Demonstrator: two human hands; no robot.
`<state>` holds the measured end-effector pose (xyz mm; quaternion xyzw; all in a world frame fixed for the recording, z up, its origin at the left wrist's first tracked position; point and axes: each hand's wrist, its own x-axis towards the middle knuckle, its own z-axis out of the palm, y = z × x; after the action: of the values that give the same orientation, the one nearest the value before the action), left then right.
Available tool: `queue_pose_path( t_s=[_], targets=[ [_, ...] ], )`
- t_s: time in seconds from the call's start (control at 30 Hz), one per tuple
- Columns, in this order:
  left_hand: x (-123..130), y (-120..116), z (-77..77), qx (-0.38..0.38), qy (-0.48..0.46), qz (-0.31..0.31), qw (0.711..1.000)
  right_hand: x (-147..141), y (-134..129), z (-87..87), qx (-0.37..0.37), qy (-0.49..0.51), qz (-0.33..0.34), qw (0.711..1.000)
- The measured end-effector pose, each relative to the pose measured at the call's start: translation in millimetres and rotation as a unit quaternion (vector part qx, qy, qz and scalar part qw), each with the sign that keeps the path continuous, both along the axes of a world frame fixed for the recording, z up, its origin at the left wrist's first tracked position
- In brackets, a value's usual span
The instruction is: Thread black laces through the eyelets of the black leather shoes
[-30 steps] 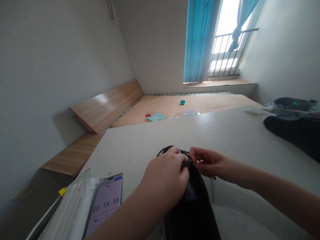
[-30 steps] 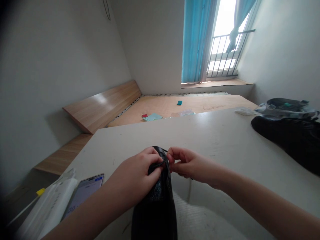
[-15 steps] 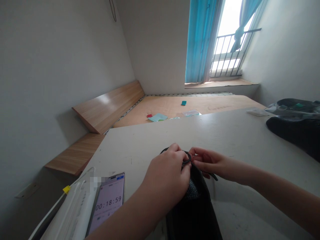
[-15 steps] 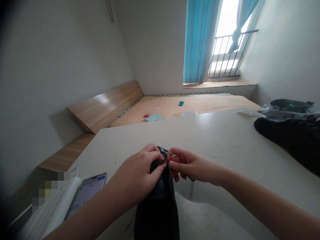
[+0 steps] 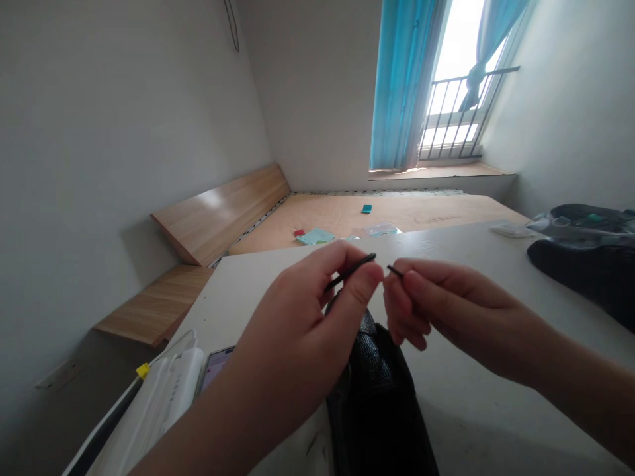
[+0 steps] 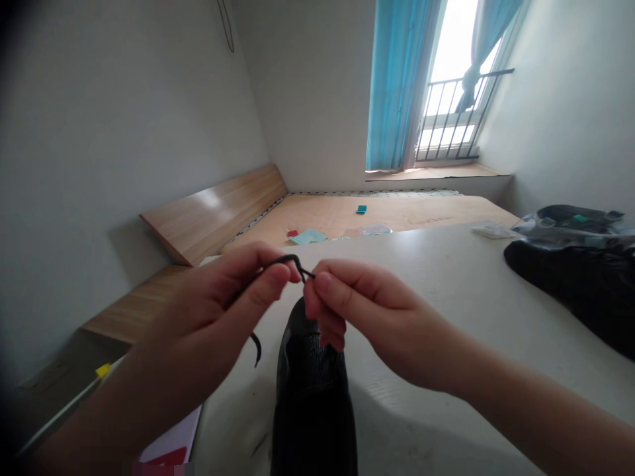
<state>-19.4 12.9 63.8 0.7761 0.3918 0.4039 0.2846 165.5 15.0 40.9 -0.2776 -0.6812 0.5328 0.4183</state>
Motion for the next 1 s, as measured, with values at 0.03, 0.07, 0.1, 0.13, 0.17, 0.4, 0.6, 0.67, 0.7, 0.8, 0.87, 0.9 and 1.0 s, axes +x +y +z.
queue_pose_path(
  t_s=[0.03, 0.07, 0.1, 0.13, 0.17, 0.4, 0.6, 0.67, 0.7, 0.8, 0.87, 0.9, 1.0],
  targets=[
    [-2, -2, 3.9, 0.027, -0.029, 0.02, 0.999, -2, -1, 9.5, 0.012, 0.013, -0.005, 1.0],
    [-4, -4, 7.0, 0.053, -0.058, 0.049, 0.996, -4, -1, 18.2, 0.027, 0.017, -0.014, 0.999],
    [-5, -5, 9.0, 0.07, -0.083, 0.076, 0.991, -6, -1, 25.3, 0.041, 0.01, -0.021, 0.999],
    [-7, -4, 9.9, 0.074, -0.104, 0.095, 0.987, -8, -1, 30.2, 0.053, -0.008, -0.024, 0.998],
    [-8, -3, 9.9, 0.069, -0.12, 0.104, 0.985, -10, 0, 32.4, 0.061, -0.036, -0.023, 0.997],
    [-11, 8, 5.3, 0.067, -0.142, 0.125, 0.98, -6, 39, 0.8, 0.128, -0.291, -0.135, 0.938],
    [-12, 13, 3.5, -0.034, -0.153, 0.098, 0.983, 8, 55, -6.7, 0.094, -0.38, -0.051, 0.919],
    [-11, 15, 2.4, -0.078, -0.172, 0.081, 0.979, 6, 50, -6.8, 0.087, -0.35, -0.035, 0.932],
    [-10, 16, 2.1, -0.103, -0.193, 0.068, 0.973, 4, 47, -7.0, 0.072, -0.329, -0.011, 0.941],
    [-8, 17, 2.6, -0.186, -0.29, 0.036, 0.938, -5, 35, -7.0, 0.043, -0.241, -0.021, 0.969],
    [-6, 16, 3.7, -0.224, -0.357, 0.037, 0.906, -13, 24, -6.1, 0.078, -0.195, -0.128, 0.969],
    [-6, 15, 4.4, -0.232, -0.388, 0.043, 0.891, -16, 19, -5.7, 0.097, -0.192, -0.167, 0.962],
    [-4, 13, 7.2, -0.249, -0.458, 0.047, 0.852, -27, 6, -9.1, 0.108, -0.259, -0.118, 0.953]
  ],
)
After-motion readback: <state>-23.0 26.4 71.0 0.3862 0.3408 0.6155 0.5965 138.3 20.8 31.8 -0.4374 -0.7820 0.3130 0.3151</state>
